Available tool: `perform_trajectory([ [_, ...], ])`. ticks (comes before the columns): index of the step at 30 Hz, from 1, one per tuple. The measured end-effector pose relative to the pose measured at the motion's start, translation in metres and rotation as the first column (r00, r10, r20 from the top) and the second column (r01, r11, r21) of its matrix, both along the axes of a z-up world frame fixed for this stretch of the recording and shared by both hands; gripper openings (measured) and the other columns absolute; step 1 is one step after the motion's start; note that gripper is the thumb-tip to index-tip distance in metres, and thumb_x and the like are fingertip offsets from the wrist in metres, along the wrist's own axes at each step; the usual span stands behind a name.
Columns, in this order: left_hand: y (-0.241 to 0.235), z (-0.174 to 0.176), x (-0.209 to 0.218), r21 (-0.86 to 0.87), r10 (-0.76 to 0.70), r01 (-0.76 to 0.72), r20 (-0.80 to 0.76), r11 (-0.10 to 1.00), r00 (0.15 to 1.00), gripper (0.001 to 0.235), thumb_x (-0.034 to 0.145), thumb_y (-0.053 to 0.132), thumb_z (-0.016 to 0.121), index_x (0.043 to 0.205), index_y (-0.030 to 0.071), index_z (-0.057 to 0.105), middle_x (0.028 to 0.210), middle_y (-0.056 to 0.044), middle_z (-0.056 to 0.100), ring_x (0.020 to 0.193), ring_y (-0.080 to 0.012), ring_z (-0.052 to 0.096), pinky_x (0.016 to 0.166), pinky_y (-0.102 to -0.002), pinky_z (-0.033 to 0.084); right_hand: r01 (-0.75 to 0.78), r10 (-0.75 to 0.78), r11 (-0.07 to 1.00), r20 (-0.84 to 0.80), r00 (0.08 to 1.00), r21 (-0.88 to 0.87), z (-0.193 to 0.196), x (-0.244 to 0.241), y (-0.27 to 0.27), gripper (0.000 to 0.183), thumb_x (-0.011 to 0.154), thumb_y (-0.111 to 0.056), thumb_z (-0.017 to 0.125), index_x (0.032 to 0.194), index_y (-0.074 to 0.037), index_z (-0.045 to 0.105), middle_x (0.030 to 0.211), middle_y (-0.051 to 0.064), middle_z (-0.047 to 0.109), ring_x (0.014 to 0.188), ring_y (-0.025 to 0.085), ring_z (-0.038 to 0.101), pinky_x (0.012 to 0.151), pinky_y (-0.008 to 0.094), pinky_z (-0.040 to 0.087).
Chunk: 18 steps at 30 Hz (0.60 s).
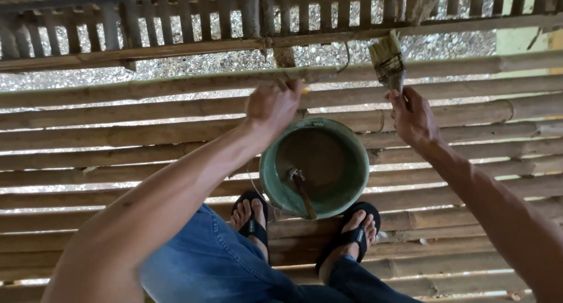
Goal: A person uses a paintbrush to apply a dark stain or paint to bamboo slats on a raised platform.
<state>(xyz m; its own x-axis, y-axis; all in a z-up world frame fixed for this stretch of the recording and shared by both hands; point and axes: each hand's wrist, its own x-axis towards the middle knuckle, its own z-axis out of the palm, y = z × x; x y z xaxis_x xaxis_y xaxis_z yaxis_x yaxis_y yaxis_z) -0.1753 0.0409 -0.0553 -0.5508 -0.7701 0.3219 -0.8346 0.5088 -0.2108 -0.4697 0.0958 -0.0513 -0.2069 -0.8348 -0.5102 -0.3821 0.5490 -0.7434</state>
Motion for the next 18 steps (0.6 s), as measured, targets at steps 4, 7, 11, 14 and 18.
perform_trajectory([
  [4, -0.009, 0.001, 0.001, 0.083, -0.057, 0.053, 0.055, 0.995, 0.997, 0.007, 0.085, 0.010, 0.052, 0.086, 0.006, 0.059, 0.060, -0.009, 0.055, 0.043, -0.0272, 0.062, 0.033, -0.039, 0.049, -0.045, 0.045, 0.999, -0.021, 0.999, -0.018, 0.000, 0.002, -0.001, 0.037, 0.117, -0.040, 0.044, 0.115, -0.007, 0.062, 0.063, -0.001, 0.047, 0.050, 0.011, 0.047, 0.048, 0.029, 0.038],
  [7, -0.012, -0.009, -0.013, 0.132, -0.117, 0.111, 0.041, 0.985, 0.992, 0.009, 0.088, 0.010, 0.051, 0.085, 0.007, 0.059, 0.059, -0.011, 0.059, 0.045, -0.0305, 0.065, 0.035, -0.039, 0.050, -0.058, 0.058, 0.998, -0.047, 0.997, -0.018, 0.004, 0.004, 0.003, 0.038, 0.117, -0.041, 0.044, 0.116, -0.007, 0.062, 0.064, 0.000, 0.048, 0.051, 0.012, 0.048, 0.049, 0.029, 0.039],
  [11, -0.017, -0.029, -0.027, 0.186, -0.039, 0.033, 0.027, 0.982, 0.999, 0.001, 0.084, 0.010, 0.058, 0.083, 0.010, 0.058, 0.059, -0.010, 0.057, 0.048, -0.0313, 0.066, 0.034, -0.047, 0.051, -0.016, 0.015, 0.999, -0.051, 0.999, -0.028, 0.001, -0.002, 0.005, 0.035, 0.116, -0.040, 0.045, 0.117, -0.010, 0.063, 0.064, 0.001, 0.050, 0.052, 0.013, 0.050, 0.050, 0.031, 0.039],
  [14, -0.017, -0.010, -0.008, 0.367, -0.038, 0.017, 0.048, 0.930, 0.998, 0.010, 0.091, 0.021, 0.057, 0.091, 0.011, 0.060, 0.068, -0.012, 0.066, 0.060, -0.0329, 0.072, 0.041, -0.050, 0.057, 0.016, -0.016, 0.999, -0.004, 1.000, -0.031, 0.021, 0.005, 0.008, 0.034, 0.116, -0.036, 0.045, 0.115, -0.006, 0.061, 0.064, -0.001, 0.045, 0.052, 0.010, 0.045, 0.049, 0.027, 0.037],
  [18, -0.014, 0.000, 0.001, 0.369, -0.121, 0.090, 0.063, 0.925, 0.991, 0.025, 0.098, 0.034, 0.059, 0.096, 0.009, 0.056, 0.069, -0.014, 0.069, 0.063, -0.0313, 0.073, 0.050, -0.049, 0.058, -0.029, 0.029, 1.000, -0.065, 0.997, -0.001, -0.001, -0.009, 0.005, 0.036, 0.117, -0.039, 0.042, 0.118, -0.009, 0.062, 0.068, -0.001, 0.050, 0.056, 0.012, 0.049, 0.053, 0.030, 0.040],
])
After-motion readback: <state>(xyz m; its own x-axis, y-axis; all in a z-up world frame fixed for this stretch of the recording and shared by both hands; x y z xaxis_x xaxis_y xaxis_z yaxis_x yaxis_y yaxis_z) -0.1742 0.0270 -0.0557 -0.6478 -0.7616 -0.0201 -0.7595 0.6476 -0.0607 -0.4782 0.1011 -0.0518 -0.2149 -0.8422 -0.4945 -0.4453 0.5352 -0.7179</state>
